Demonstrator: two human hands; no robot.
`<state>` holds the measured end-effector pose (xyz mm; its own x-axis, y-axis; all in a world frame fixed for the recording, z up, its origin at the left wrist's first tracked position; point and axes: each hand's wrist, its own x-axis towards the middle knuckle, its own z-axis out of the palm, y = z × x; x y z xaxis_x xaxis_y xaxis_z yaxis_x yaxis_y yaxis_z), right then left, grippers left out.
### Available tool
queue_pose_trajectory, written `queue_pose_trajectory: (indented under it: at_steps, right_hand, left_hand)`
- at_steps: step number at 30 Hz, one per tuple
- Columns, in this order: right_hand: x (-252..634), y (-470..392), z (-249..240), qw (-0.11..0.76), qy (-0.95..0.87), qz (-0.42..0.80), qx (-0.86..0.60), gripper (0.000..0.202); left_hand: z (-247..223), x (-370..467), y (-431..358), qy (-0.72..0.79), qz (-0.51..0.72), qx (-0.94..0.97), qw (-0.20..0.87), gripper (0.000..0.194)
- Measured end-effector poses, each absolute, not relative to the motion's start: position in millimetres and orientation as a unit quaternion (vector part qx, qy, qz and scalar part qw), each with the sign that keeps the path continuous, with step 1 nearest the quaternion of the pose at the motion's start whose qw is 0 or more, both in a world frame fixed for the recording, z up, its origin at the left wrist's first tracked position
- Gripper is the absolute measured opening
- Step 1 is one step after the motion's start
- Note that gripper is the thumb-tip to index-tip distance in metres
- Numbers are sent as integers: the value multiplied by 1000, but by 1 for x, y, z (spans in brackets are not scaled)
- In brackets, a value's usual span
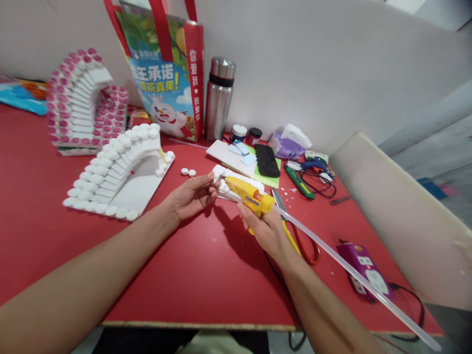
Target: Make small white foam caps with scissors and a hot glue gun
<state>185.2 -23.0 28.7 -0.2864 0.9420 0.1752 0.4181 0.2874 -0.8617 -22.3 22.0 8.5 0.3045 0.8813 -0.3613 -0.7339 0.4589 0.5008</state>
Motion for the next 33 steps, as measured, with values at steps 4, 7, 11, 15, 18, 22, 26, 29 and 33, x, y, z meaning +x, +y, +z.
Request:
queue_pose_trajectory:
  at_steps: [4, 7, 11, 15, 18, 22, 26, 29, 33]
  right_hand:
    - [187, -21, 27, 365, -701, 376, -484, 40]
    - [189, -20, 26, 370, -694, 375, -490, 41]
    - [189, -22, 27, 368, -687, 380, -498, 42]
    - [188, -23, 29, 366, -690, 384, -493, 43]
    - [188, -23, 30, 357, -702, 386, -480, 42]
    - [188, -22, 29, 358, -712, 366, -480, 41]
    - [190, -20, 27, 367, -705, 364, -486, 45]
    - [190, -20, 27, 374, -690, 379, -490, 45]
    - [191, -19, 25, 392, -668, 395, -495, 46]
  left_hand:
    - [10, -22, 21, 307, 503, 128, 798, 23]
    - [11, -21, 21, 309, 500, 131, 798, 22]
    - [11, -21, 21, 310, 499, 120, 801, 23]
    - [11, -22, 22, 302, 498, 110, 806, 22]
    - [12, -21, 22, 301, 502, 103, 804, 19]
    - [13, -21, 22, 306, 504, 105, 801, 19]
    - [14, -22, 22, 306, 505, 105, 800, 18]
    - [14, -23, 22, 304, 503, 99, 803, 14]
    - [13, -24, 22, 295, 502, 92, 808, 9]
